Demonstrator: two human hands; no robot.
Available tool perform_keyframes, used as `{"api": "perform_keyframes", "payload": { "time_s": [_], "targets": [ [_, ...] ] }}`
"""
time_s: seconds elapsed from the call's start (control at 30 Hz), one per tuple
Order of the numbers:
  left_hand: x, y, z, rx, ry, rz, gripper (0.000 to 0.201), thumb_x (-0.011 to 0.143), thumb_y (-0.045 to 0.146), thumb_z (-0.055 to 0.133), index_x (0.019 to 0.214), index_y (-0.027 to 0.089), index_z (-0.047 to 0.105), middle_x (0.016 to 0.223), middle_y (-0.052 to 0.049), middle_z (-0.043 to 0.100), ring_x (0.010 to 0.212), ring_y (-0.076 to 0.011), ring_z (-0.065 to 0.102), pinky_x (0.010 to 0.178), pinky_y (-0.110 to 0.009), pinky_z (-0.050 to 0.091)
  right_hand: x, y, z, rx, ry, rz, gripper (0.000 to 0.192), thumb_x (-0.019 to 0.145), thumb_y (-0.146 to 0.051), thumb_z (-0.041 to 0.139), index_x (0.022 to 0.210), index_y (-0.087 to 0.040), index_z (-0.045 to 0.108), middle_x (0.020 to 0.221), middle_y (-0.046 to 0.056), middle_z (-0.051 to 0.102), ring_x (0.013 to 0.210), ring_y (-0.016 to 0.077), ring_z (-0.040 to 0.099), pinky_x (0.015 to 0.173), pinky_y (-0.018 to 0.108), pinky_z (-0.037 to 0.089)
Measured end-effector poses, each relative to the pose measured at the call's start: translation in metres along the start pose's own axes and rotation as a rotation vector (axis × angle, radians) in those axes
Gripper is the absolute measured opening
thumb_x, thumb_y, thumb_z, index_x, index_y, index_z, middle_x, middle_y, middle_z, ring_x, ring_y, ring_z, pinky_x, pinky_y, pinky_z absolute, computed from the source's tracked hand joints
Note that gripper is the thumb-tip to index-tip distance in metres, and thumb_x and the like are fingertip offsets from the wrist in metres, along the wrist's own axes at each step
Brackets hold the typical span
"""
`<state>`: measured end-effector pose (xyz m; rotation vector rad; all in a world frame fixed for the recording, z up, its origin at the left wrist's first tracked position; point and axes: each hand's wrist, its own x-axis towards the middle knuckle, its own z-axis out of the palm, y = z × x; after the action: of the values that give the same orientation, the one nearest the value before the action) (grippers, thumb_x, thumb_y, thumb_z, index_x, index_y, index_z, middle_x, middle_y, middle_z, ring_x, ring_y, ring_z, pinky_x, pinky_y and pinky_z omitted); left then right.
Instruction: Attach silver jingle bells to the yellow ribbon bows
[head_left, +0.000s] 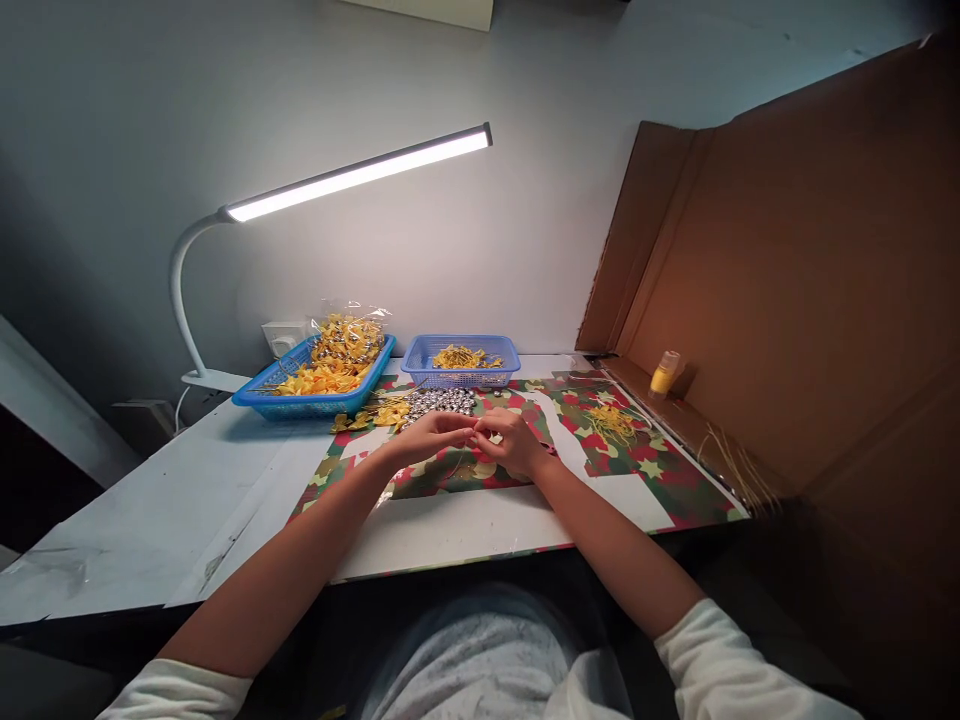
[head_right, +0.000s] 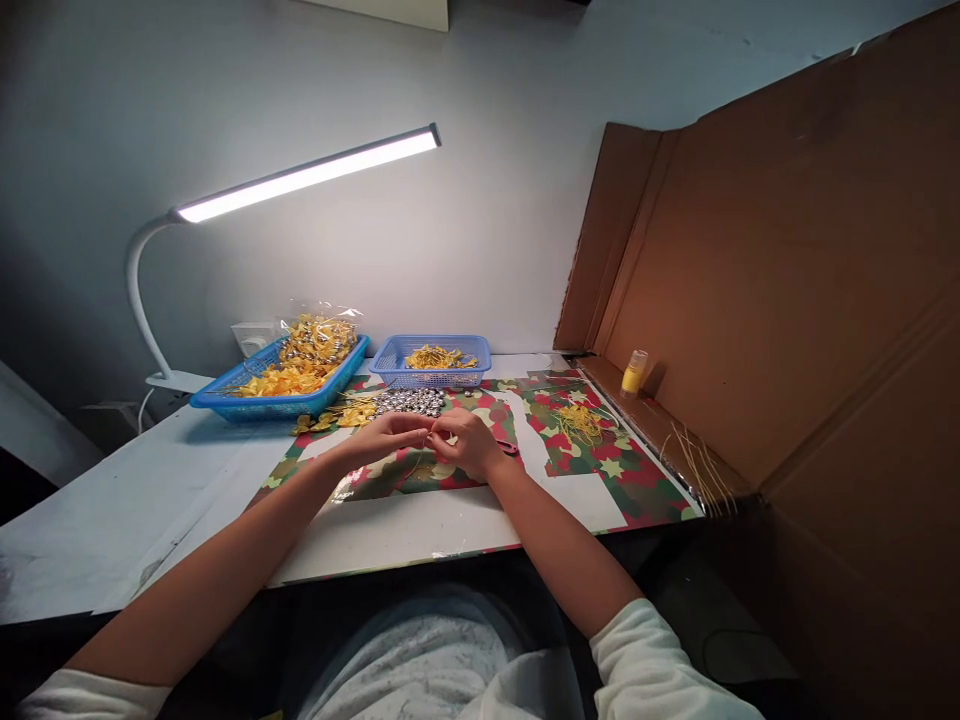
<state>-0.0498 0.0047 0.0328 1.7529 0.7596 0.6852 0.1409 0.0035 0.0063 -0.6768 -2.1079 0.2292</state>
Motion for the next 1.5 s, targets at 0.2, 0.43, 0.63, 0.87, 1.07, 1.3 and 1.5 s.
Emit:
{"api": "perform_keyframes", "payload": {
  "time_s": [0.2,0.43,0.63,0.87,1.07,1.3,1.5],
  "targets": [
    [0.007,-0.012,0.018,-0.317,0.185,-0.104,0.043,0.070,0.047,0.072,0.097,0.015,0.058,0.067,0.003,0.056,0.053,-0.0066,0.049,0.051,-0.019,0.038,0.000,0.004,0.001,-0.046,0.028,0.006,0.017,0.076,-0.014,0.050,0.061,-0.019,0.053,0.059,-0.001,0.050,0.060,0.0124,0.044,0.060,0.025,0.036],
    [0.008,-0.014,0.021,-0.372,0.171,-0.235,0.044,0.066,0.049,0.073,0.070,0.018,0.043,0.051,0.011,0.027,0.040,-0.0020,0.018,0.039,-0.017,0.009,0.000,0.003,0.000,-0.079,-0.005,0.054,0.017,0.077,-0.016,0.049,0.060,-0.019,0.052,0.059,0.000,0.050,0.060,0.0125,0.044,0.061,0.025,0.035],
    [0.010,-0.016,0.021,-0.339,0.185,-0.173,0.046,0.065,0.054,0.072,0.071,0.019,0.043,0.049,0.012,0.021,0.039,-0.0028,0.014,0.037,-0.018,0.007,0.003,0.008,-0.006,-0.157,-0.012,0.133,0.017,0.078,-0.017,0.048,0.062,-0.018,0.054,0.064,0.001,0.054,0.063,0.0125,0.047,0.062,0.024,0.035],
    [0.009,-0.015,0.019,-0.406,0.250,-0.101,0.047,0.066,0.055,0.071,0.070,0.019,0.040,0.051,0.011,0.022,0.040,-0.0029,0.016,0.038,-0.016,0.011,-0.007,0.027,-0.054,-0.310,-0.265,0.699,0.026,0.068,-0.042,0.068,0.063,-0.019,0.058,0.069,0.001,0.062,0.064,0.0137,0.052,0.058,0.025,0.032],
    [0.011,-0.017,0.021,-0.407,0.267,-0.083,0.047,0.067,0.056,0.070,0.068,0.019,0.040,0.051,0.011,0.023,0.041,-0.0034,0.016,0.039,-0.016,0.013,-0.010,0.025,-0.064,-0.176,-0.497,0.839,0.031,0.058,-0.038,0.078,0.062,-0.019,0.055,0.068,0.000,0.062,0.064,0.0134,0.054,0.056,0.024,0.032],
    [0.013,-0.021,0.022,-0.371,0.319,-0.034,0.045,0.068,0.056,0.068,0.071,0.018,0.045,0.051,0.011,0.025,0.041,-0.0035,0.019,0.039,-0.016,0.014,-0.005,0.021,-0.045,0.109,-0.319,0.692,0.023,0.080,-0.040,0.058,0.075,-0.019,0.050,0.073,-0.001,0.057,0.064,0.0116,0.049,0.058,0.024,0.035],
    [0.014,-0.015,0.023,-0.364,0.432,0.037,0.047,0.065,0.058,0.069,0.071,0.019,0.043,0.049,0.011,0.026,0.041,-0.0036,0.021,0.039,-0.015,0.017,0.000,0.008,-0.021,0.719,-0.245,0.686,0.031,0.085,-0.051,0.048,0.083,-0.021,0.041,0.065,-0.007,0.041,0.054,0.0076,0.035,0.054,0.022,0.030]
  ]
}}
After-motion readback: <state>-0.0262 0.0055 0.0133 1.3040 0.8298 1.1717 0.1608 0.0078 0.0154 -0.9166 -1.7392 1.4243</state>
